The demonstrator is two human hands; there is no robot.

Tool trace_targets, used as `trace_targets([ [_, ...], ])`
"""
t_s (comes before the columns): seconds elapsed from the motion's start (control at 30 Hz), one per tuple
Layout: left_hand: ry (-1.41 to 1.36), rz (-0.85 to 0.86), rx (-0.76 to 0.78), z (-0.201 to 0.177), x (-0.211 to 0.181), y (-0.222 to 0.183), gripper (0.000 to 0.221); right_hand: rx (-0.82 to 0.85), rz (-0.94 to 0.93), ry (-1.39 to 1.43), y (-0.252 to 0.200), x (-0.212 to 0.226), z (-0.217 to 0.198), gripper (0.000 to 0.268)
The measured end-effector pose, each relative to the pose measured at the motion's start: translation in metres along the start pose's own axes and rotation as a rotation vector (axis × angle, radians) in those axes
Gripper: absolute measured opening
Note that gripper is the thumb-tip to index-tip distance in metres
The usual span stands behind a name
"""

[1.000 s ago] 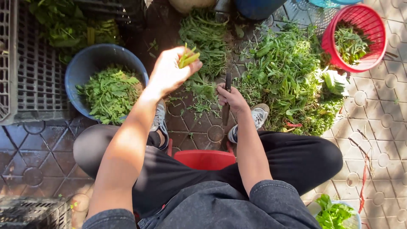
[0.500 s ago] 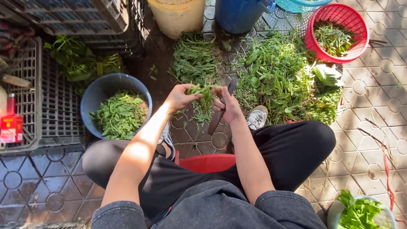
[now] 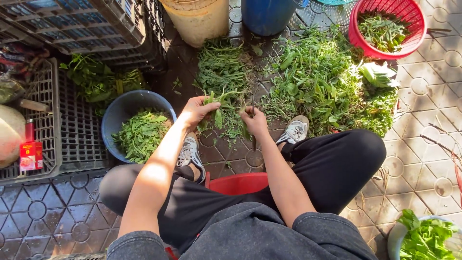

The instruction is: Trimming the stems of leafy green vegetables with a knife and placing them in a bowl.

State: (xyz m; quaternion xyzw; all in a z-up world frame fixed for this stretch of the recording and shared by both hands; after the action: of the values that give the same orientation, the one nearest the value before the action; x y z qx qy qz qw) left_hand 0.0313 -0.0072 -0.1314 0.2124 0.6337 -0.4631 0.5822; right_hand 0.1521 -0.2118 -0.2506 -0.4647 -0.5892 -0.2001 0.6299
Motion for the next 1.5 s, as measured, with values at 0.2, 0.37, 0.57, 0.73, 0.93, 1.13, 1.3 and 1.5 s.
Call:
trace_targets([
  [0.2, 0.083, -0.001, -0.054, -0.026, 0.028, 0.029, 0.024, 0.248, 0.212, -0.458, 0.007, -0.038, 0.008, 0.101],
  [0.37, 0.091, -0.057, 0.034, -0.028, 0.041, 0.034, 0.026, 0.533, 0.154, 0.596, -0.013, 0.043, 0.024, 0.045],
  [0.57, 0.114, -0.102, 0.113, -0.010, 0.038, 0.023, 0.023, 0.435, 0.002, 0.657, -0.023, 0.057, 0.030, 0.031],
  [0.73, 0.073, -0.114, 0.133, -0.003, 0.038, 0.023, 0.026, 0.321, -0.012, 0.720, -0.003, 0.038, 0.037, 0.033],
  [0.93, -0.023, -0.122, 0.090, 0.012, 0.051, 0.033, 0.028, 0.137, 0.152, 0.927, -0.002, 0.031, 0.048, 0.033],
  [1.13, -0.026, -0.162, 0.074, 0.026, 0.064, 0.041, 0.027, 0.053, 0.260, 1.053, 0.029, -0.008, 0.033, 0.047],
  [1.3, -0.027, -0.172, 0.099, 0.040, 0.062, 0.051, 0.028, 0.059, 0.249, 1.019, 0.031, -0.010, 0.023, 0.041],
  [1.5, 0.070, -0.150, 0.159, 0.065, 0.051, 0.060, 0.038, -0.027, 0.116, 0.991, 0.029, 0.003, 0.017, 0.037],
])
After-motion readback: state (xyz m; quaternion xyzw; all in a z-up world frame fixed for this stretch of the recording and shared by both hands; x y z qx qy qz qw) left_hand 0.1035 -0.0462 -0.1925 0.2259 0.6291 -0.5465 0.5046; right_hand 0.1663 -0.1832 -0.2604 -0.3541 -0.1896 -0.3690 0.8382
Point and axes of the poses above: each hand's wrist, its own y-axis towards the middle knuckle, its own z-axis out of the palm, x = y × z, the point moved 4 cm from there along y, towards the middle knuckle, and after that the axes turned 6 degrees about z, right-handed, at the moved point
